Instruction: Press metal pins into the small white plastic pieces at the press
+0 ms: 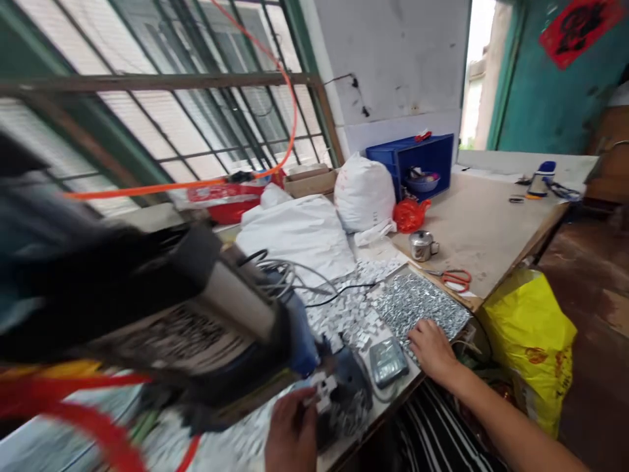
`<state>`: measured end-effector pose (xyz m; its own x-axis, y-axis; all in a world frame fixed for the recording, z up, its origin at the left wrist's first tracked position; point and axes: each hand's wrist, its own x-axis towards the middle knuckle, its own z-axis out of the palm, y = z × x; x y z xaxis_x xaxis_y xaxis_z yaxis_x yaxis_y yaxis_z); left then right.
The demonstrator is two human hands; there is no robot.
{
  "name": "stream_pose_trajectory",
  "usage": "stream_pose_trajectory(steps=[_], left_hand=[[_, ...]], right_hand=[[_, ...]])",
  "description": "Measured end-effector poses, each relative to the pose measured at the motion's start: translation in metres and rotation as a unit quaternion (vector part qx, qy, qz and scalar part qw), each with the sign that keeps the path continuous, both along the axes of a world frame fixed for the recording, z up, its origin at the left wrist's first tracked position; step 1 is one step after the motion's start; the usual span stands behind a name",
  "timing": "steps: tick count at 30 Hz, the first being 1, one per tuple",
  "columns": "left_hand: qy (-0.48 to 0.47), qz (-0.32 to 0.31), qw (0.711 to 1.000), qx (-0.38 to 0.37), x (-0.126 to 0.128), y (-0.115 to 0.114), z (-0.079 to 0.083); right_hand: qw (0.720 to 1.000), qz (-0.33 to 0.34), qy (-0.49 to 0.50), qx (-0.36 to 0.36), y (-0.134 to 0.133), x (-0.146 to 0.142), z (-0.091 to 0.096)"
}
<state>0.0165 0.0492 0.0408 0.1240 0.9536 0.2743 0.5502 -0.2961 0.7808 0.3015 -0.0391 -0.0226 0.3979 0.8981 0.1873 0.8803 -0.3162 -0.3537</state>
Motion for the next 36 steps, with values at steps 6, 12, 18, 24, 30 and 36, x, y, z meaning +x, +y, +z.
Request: stream_pose_trajectory(steps=[6,12,18,24,30,36], left_hand=[[0.002,-0.084,0.996,-0.006,0.001,-0.028,0.013],[-0.022,-0.016,0.998,0.059,0.014,-0.026,0.003],[0.009,-0.112,0.992,0.052,0.008,-0.015,0.000],[-0.022,-0.074,0.994,0.072,0.000,-0.030,-0.005],[-0.042,0.015,0.999,-0.001,0.007,-0.079,-0.017],[0.002,-0.032,0.999,-0.019,0.023,-0.104,-0.021]], right_hand=[[0.999,0.039,-0.004,0.020,-0.013,0.009,-0.018],[0.995,0.073,-0.019,0.062,-0.019,0.021,-0.033],[0.992,0.084,-0.021,0.093,-0.021,0.030,-0.041],[0.991,0.087,0.007,0.105,-0.020,0.033,-0.041],[0.987,0.074,0.067,0.129,-0.019,0.036,-0.034],[0.979,0.035,0.134,0.149,-0.020,0.036,-0.020]])
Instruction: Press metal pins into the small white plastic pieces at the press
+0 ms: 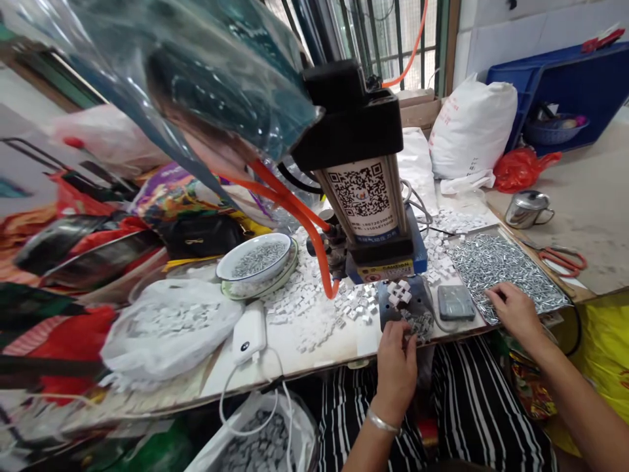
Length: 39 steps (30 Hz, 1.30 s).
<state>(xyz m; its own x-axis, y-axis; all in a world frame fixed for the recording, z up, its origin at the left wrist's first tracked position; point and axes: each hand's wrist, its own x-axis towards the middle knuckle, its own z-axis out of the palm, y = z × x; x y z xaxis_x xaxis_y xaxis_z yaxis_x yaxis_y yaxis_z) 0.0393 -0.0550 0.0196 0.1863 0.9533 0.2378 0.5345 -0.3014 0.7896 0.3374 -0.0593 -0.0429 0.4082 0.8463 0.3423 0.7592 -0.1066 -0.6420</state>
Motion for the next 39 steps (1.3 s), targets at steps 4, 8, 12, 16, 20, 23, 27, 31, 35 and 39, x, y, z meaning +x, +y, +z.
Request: stream_pose_trajectory(steps=[4,8,12,16,20,23,27,31,35,39], left_hand=[[-0.019,0.004,1.000,-0.010,0.002,0.004,-0.002],[-0.057,0.019,0.998,-0.038,0.000,0.004,-0.002],[-0.119,0.028,0.985,-0.122,0.000,0.001,0.002],[-0.198,0.017,0.963,-0.183,0.003,-0.002,0.010],[-0.249,0.018,0.944,-0.214,0.005,-0.004,0.013],[-0.278,0.014,0.932,-0.234,0.005,-0.007,0.014],[-0.290,0.005,0.926,-0.240,0.001,-0.010,0.015],[-0.270,-0.005,0.934,-0.234,-0.005,-0.013,0.014],[-0.213,-0.035,0.955,-0.205,-0.012,-0.015,0.011],[-0.280,-0.068,0.930,-0.227,-0.013,-0.019,0.012]], right_hand=[[0.998,-0.043,0.055,0.002,-0.004,-0.003,0.010],[0.990,-0.046,0.131,-0.001,-0.008,-0.008,0.020],[0.982,-0.003,0.188,-0.019,-0.012,-0.029,0.031],[0.968,0.098,0.224,-0.051,-0.018,-0.073,0.048],[0.939,0.225,0.251,-0.069,-0.021,-0.116,0.068],[0.921,0.278,0.266,-0.061,-0.022,-0.133,0.078],[0.916,0.295,0.265,-0.066,-0.021,-0.140,0.079],[0.918,0.310,0.234,-0.081,-0.019,-0.141,0.080],[0.913,0.338,0.202,-0.106,-0.018,-0.137,0.089],[0.891,0.352,0.236,-0.162,-0.017,-0.136,0.091]])
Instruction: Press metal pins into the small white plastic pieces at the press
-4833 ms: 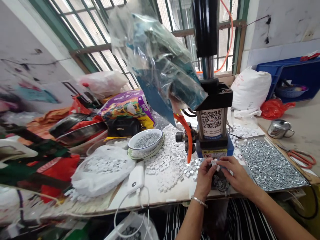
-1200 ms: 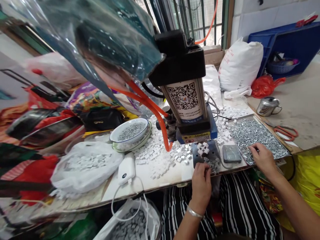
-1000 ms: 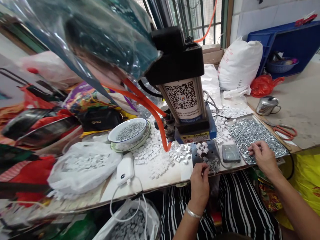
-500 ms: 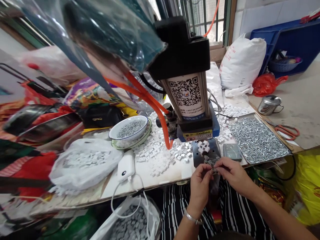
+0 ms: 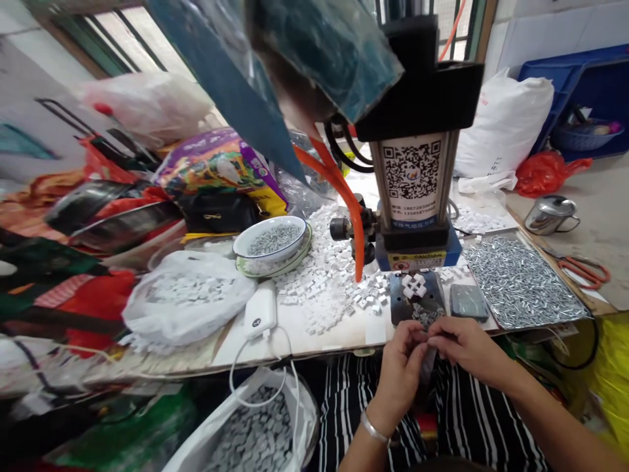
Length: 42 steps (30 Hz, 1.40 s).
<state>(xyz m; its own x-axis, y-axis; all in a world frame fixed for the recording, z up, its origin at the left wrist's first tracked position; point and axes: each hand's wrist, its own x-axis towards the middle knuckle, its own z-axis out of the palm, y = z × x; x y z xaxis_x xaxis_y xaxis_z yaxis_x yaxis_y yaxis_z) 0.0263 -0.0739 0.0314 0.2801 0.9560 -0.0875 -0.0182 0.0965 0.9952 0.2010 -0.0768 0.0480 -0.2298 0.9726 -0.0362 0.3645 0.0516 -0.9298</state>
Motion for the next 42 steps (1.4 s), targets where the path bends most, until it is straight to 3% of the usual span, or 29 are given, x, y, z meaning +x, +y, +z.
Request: stream_pose_trajectory(steps=[2,5,8,10,12,13,16,18,20,25,29,33,42], left_hand=[[-0.080,-0.003,0.996,-0.044,0.004,-0.002,0.001],[-0.175,0.025,0.980,-0.094,0.010,-0.004,0.002],[-0.193,0.043,0.975,-0.102,0.009,-0.006,0.001],[-0.137,0.032,0.987,-0.079,0.003,-0.003,-0.002],[-0.014,0.067,0.998,-0.012,-0.008,0.006,-0.006],[0.060,0.107,0.992,0.030,-0.014,0.013,-0.009],[0.248,0.230,0.935,0.106,-0.033,0.039,-0.021],[0.300,0.237,0.919,0.101,-0.043,0.056,-0.029],[0.304,0.227,0.920,0.094,-0.048,0.068,-0.035],[0.239,0.199,0.948,0.074,-0.049,0.061,-0.032],[-0.002,0.102,0.995,-0.022,-0.034,0.032,-0.016],[-0.126,0.054,0.988,-0.073,-0.017,0.010,-0.001],[-0.164,0.075,0.980,-0.089,-0.004,0.008,0.001]], right_hand=[[1.000,-0.020,0.017,0.005,-0.001,-0.004,-0.003],[0.995,-0.057,0.037,0.074,-0.005,-0.012,-0.011],[0.991,-0.048,0.049,0.115,-0.011,-0.016,-0.017],[0.991,-0.044,0.047,0.118,-0.013,-0.015,-0.021],[0.991,-0.056,0.041,0.115,-0.015,-0.012,-0.024],[0.991,-0.064,0.037,0.112,-0.016,-0.010,-0.026],[0.991,-0.076,0.028,0.111,-0.016,-0.009,-0.028],[0.990,-0.073,0.025,0.119,-0.016,-0.011,-0.027],[0.989,-0.069,0.024,0.128,-0.015,-0.014,-0.026],[0.988,-0.088,0.028,0.125,-0.012,-0.016,-0.020],[0.988,-0.099,0.046,0.109,-0.007,-0.020,-0.012],[0.988,-0.087,0.045,0.124,0.000,-0.029,-0.005],[0.961,-0.065,-0.053,0.264,0.000,-0.029,-0.010]])
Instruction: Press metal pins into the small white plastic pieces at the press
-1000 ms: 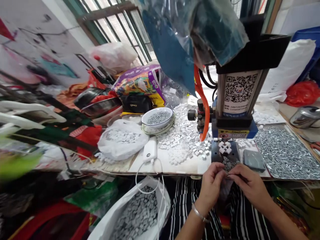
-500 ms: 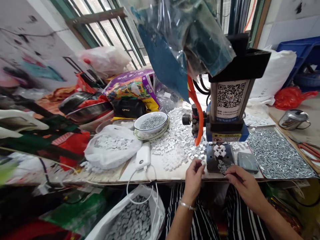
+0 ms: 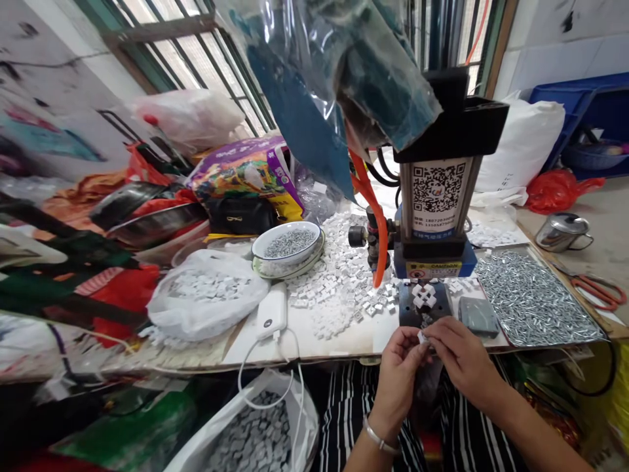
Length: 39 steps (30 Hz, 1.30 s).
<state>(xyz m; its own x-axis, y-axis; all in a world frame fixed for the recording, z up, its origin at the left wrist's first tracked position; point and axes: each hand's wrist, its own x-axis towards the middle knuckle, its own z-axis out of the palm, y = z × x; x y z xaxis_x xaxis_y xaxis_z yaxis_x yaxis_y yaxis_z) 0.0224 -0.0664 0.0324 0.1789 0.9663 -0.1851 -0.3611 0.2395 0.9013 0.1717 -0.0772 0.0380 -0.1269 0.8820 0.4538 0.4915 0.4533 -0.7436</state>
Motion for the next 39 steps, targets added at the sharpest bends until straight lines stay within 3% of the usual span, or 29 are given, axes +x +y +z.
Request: stream_pose_trajectory(steps=[4,9,14,16,20,24,29,39], left_hand=[[-0.003,0.005,1.000,0.001,0.005,0.002,0.000],[0.006,-0.008,1.000,0.005,0.009,0.003,0.005],[0.085,-0.070,0.993,0.033,0.002,0.011,0.012],[0.147,-0.032,0.986,0.070,-0.002,0.020,0.014],[0.225,0.104,0.956,0.158,-0.002,0.050,0.011],[0.173,0.070,0.968,0.169,0.009,0.075,-0.003],[0.098,0.021,0.981,0.167,0.017,0.081,-0.020],[0.071,0.014,0.986,0.150,0.017,0.079,-0.012]], right_hand=[[0.999,-0.001,-0.031,0.033,-0.003,0.002,-0.007],[0.999,-0.004,-0.003,0.050,-0.002,0.005,-0.013],[0.999,0.012,0.037,-0.030,0.003,0.015,-0.003],[0.997,0.002,0.048,-0.062,0.011,0.021,0.003],[0.993,-0.063,0.072,-0.074,0.038,0.032,0.010],[0.993,-0.094,0.060,-0.049,0.067,0.031,0.004],[0.995,-0.097,0.032,-0.014,0.078,0.025,-0.003],[0.995,-0.079,-0.049,0.038,0.080,0.019,-0.002]])
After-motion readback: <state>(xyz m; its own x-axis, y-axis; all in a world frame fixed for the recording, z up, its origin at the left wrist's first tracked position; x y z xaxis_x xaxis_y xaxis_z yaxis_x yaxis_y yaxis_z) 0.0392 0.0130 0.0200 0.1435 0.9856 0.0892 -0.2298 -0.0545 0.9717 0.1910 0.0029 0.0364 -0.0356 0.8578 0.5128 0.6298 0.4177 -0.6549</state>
